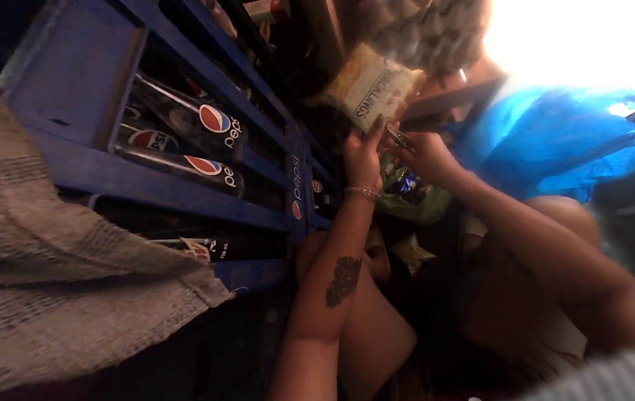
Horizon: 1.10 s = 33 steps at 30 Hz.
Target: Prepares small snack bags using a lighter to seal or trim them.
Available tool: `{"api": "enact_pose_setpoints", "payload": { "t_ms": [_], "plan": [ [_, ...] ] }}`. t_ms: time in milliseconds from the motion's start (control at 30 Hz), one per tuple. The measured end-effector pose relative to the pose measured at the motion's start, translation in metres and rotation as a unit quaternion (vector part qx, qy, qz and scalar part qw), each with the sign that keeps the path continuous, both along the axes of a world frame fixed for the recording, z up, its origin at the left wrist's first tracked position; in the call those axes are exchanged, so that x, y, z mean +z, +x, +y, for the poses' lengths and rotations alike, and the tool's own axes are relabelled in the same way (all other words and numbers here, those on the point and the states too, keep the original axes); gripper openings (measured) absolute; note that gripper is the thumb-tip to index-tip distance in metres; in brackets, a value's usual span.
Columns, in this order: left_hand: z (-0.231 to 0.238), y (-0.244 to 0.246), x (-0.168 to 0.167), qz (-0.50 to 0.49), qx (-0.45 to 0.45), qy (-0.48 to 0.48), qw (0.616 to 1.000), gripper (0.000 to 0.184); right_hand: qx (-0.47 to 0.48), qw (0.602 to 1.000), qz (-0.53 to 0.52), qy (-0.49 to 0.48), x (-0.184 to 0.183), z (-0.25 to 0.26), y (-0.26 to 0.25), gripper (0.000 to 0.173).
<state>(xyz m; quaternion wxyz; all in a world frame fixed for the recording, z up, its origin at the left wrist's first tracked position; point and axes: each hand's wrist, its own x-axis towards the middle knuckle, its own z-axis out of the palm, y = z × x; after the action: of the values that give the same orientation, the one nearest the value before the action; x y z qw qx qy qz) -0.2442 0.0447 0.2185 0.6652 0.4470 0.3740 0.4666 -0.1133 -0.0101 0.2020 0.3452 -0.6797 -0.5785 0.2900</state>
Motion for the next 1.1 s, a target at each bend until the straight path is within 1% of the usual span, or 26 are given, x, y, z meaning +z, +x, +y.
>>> {"api": "enact_pose_setpoints", "payload": {
  "t_ms": [67,167,200,300,367,433,533,567,633,733,800,867,933,1000,1067,1100],
  "plan": [
    [0.0,0.0,0.0,-0.006,0.002,-0.001,1.0,0.027,0.004,1.0,0.012,0.007,-0.001,0.0,0.0,0.029],
    [0.0,0.001,-0.003,-0.011,0.008,-0.002,1.0,0.028,-0.006,0.996,0.054,0.074,-0.025,0.007,0.001,0.028],
    [-0.001,0.002,-0.003,-0.012,0.007,-0.003,1.0,0.029,-0.011,0.995,0.064,0.082,-0.027,0.008,0.001,0.028],
    [-0.002,0.002,0.002,-0.008,0.013,0.002,1.0,0.028,-0.004,0.998,0.041,0.037,-0.006,0.003,-0.002,0.028],
    [-0.002,0.002,0.003,-0.005,0.024,0.008,1.0,0.03,0.034,0.999,0.002,-0.007,0.004,-0.001,0.003,0.03],
    [-0.001,0.001,-0.001,0.006,0.028,0.005,1.0,0.033,0.067,0.995,-0.017,-0.066,0.01,-0.002,0.011,0.036],
    [0.0,0.007,-0.006,0.009,0.029,0.005,1.0,0.031,0.061,0.993,-0.002,-0.103,0.018,-0.003,0.017,0.033],
    [0.001,0.01,-0.007,0.005,0.032,0.008,0.999,0.031,0.048,0.992,-0.027,-0.113,0.023,-0.004,0.016,0.034],
    [0.0,0.01,-0.004,-0.002,0.04,0.012,0.999,0.031,0.042,0.99,-0.08,-0.111,0.03,-0.004,0.014,0.034],
    [-0.003,0.009,-0.004,-0.005,0.041,-0.009,0.999,0.032,0.076,0.987,-0.051,-0.134,0.033,-0.005,0.017,0.039],
    [-0.003,0.01,-0.007,0.001,0.046,-0.018,0.999,0.03,0.076,0.983,-0.077,-0.151,0.036,-0.005,0.017,0.043],
    [-0.003,0.01,-0.008,0.002,0.056,-0.017,0.998,0.031,0.094,0.981,-0.08,-0.149,0.036,-0.003,0.019,0.044],
    [-0.003,0.012,-0.009,0.003,0.065,-0.014,0.998,0.031,0.089,0.98,-0.088,-0.156,0.038,-0.003,0.019,0.044],
    [-0.002,0.011,-0.009,0.004,0.07,-0.013,0.997,0.032,0.08,0.983,-0.092,-0.14,0.038,-0.004,0.016,0.043],
    [0.002,0.008,-0.009,-0.002,0.069,-0.014,0.998,0.031,0.083,0.988,-0.065,-0.114,0.031,-0.003,0.017,0.044],
    [0.004,0.007,-0.008,-0.009,0.066,-0.021,0.998,0.03,0.078,0.991,-0.046,-0.095,0.026,-0.002,0.018,0.041]
  ]
}}
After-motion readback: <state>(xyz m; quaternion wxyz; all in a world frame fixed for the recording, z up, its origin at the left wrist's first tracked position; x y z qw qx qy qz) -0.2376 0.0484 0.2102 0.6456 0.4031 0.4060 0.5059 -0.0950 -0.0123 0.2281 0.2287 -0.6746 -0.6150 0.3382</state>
